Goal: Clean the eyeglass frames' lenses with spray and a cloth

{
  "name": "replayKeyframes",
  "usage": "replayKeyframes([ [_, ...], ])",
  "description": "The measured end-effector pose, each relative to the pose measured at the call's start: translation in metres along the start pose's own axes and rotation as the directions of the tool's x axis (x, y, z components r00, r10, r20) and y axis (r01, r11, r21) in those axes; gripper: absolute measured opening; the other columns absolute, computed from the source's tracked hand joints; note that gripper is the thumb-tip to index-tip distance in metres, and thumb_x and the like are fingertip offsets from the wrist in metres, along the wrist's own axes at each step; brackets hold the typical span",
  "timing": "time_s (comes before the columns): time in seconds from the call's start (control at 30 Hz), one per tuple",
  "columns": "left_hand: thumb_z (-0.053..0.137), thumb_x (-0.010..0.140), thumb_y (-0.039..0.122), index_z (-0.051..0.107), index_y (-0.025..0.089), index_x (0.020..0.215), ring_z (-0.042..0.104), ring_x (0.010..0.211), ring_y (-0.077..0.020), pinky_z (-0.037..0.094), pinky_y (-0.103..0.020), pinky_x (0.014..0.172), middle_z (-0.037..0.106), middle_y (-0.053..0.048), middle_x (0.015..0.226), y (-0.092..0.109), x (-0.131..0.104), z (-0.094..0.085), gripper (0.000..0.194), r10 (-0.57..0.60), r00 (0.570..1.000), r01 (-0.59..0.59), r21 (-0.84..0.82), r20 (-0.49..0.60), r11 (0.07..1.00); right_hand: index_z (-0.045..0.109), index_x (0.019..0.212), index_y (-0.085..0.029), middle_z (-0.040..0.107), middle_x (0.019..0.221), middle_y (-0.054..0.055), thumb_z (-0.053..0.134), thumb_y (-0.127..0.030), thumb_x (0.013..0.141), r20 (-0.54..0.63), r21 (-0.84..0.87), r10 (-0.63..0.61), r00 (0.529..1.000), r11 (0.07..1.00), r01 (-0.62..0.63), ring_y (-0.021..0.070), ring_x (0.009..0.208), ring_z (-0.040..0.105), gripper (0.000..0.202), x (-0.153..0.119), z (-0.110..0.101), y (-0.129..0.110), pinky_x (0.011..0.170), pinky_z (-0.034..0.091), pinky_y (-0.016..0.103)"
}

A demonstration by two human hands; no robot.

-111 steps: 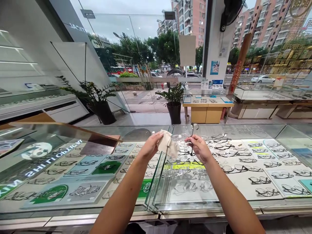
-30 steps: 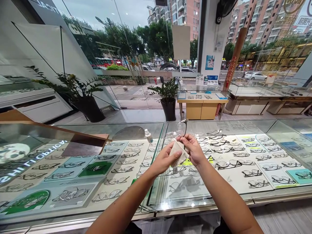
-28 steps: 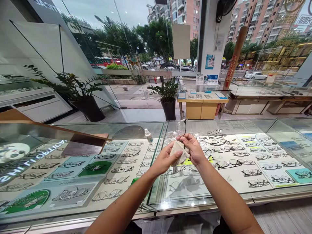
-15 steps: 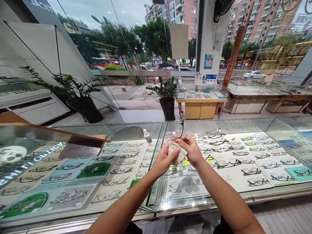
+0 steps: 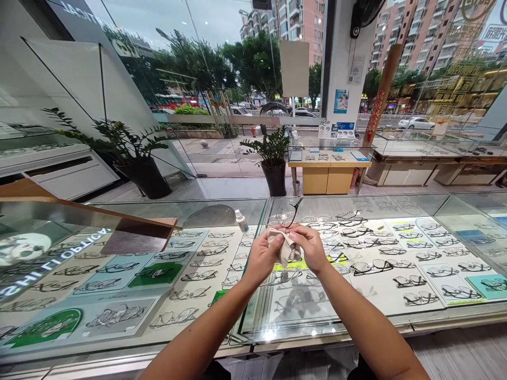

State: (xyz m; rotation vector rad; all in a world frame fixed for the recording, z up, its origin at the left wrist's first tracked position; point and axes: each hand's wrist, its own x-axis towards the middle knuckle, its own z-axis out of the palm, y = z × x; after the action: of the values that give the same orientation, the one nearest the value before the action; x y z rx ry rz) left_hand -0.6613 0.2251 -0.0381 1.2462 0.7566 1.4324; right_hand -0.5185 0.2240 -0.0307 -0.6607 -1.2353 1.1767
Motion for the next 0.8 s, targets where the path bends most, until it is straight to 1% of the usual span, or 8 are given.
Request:
replayKeyframes([
  [0.07,0.080,0.079,0.069,0.073,0.015,0.102,0.069,0.088,-0.0197,0.054,-0.028,0.080,0.077,-0.008,0.097,0.001,0.000,-0.001,0.060,0.014,1.000,-0.014,0.013,0.009,1.000,0.087,0.087,-0.027,0.080,0.100,0.008,0.080,-0.053,0.082,0.017,-0.015,-0.012,1.000,1.000,0.012,0.0274,0.105,0.072,0.028,0.000,0.000,-0.001,0.103,0.052,0.042],
  [0.17,0.074,0.085,0.071,0.074,0.014,0.102,0.068,0.087,-0.0188,0.053,-0.028,0.080,0.076,-0.007,0.095,0.001,-0.001,-0.002,0.059,0.023,0.999,-0.025,0.043,0.033,0.999,0.088,0.090,-0.027,0.081,0.101,0.008,0.080,-0.053,0.081,0.013,-0.023,-0.022,1.000,0.999,0.022,0.0280,0.106,0.072,0.029,0.000,0.000,-0.002,0.104,0.052,0.043],
  [0.3,0.071,0.084,0.076,0.073,0.015,0.100,0.068,0.088,-0.0194,0.053,-0.028,0.081,0.074,-0.007,0.092,0.002,-0.002,-0.004,0.063,-0.004,0.999,0.001,0.072,0.046,0.997,0.088,0.089,-0.027,0.080,0.102,0.008,0.081,-0.054,0.078,0.001,0.031,-0.016,1.000,0.999,0.016,0.0269,0.104,0.072,0.030,0.001,-0.001,-0.005,0.105,0.052,0.042],
  [0.4,0.069,0.083,0.079,0.072,0.014,0.094,0.064,0.078,-0.0174,0.050,-0.027,0.073,0.071,-0.005,0.083,0.004,0.000,-0.005,0.066,-0.039,0.995,0.030,0.097,0.088,0.995,0.088,0.088,-0.027,0.080,0.103,0.007,0.082,-0.055,0.076,-0.040,0.049,0.036,0.999,0.998,-0.034,0.0238,0.096,0.072,0.030,0.002,-0.001,-0.008,0.094,0.057,0.037],
  [0.47,0.069,0.083,0.079,0.072,0.014,0.093,0.061,0.075,-0.0163,0.048,-0.027,0.071,0.069,-0.004,0.080,0.004,0.001,-0.006,0.066,-0.054,0.991,0.043,0.096,0.120,0.995,0.087,0.086,-0.027,0.081,0.104,0.006,0.082,-0.054,0.075,-0.068,0.059,0.073,0.995,0.996,-0.069,0.0220,0.092,0.072,0.029,0.002,0.000,-0.010,0.087,0.058,0.034],
  [0.6,0.070,0.083,0.079,0.073,0.016,0.095,0.059,0.078,-0.0173,0.049,-0.027,0.073,0.069,-0.005,0.082,0.004,0.002,-0.006,0.064,-0.078,0.982,0.065,0.080,0.172,0.995,0.082,0.076,-0.025,0.079,0.094,0.005,0.088,-0.051,0.070,-0.107,0.133,0.102,0.989,0.987,-0.087,0.0223,0.095,0.073,0.027,0.003,0.003,-0.014,0.089,0.057,0.032],
  [0.73,0.069,0.085,0.076,0.074,0.015,0.100,0.060,0.082,-0.0187,0.049,-0.029,0.079,0.068,-0.006,0.086,0.003,0.002,-0.006,0.063,-0.074,0.962,0.061,0.057,0.263,0.997,0.077,0.071,-0.023,0.077,0.086,0.005,0.093,-0.053,0.065,-0.122,0.184,0.170,0.978,0.972,-0.146,0.0187,0.082,0.069,0.035,0.005,0.004,-0.015,0.078,0.056,0.029],
  [0.8,0.069,0.087,0.073,0.074,0.015,0.101,0.056,0.079,-0.0174,0.047,-0.029,0.077,0.066,-0.005,0.085,0.003,0.002,-0.007,0.061,-0.071,0.950,0.052,0.070,0.303,0.996,0.076,0.071,-0.022,0.077,0.085,0.005,0.095,-0.052,0.062,-0.124,0.212,0.197,0.973,0.963,-0.168,0.0180,0.081,0.068,0.036,0.006,0.004,-0.014,0.077,0.056,0.028],
])
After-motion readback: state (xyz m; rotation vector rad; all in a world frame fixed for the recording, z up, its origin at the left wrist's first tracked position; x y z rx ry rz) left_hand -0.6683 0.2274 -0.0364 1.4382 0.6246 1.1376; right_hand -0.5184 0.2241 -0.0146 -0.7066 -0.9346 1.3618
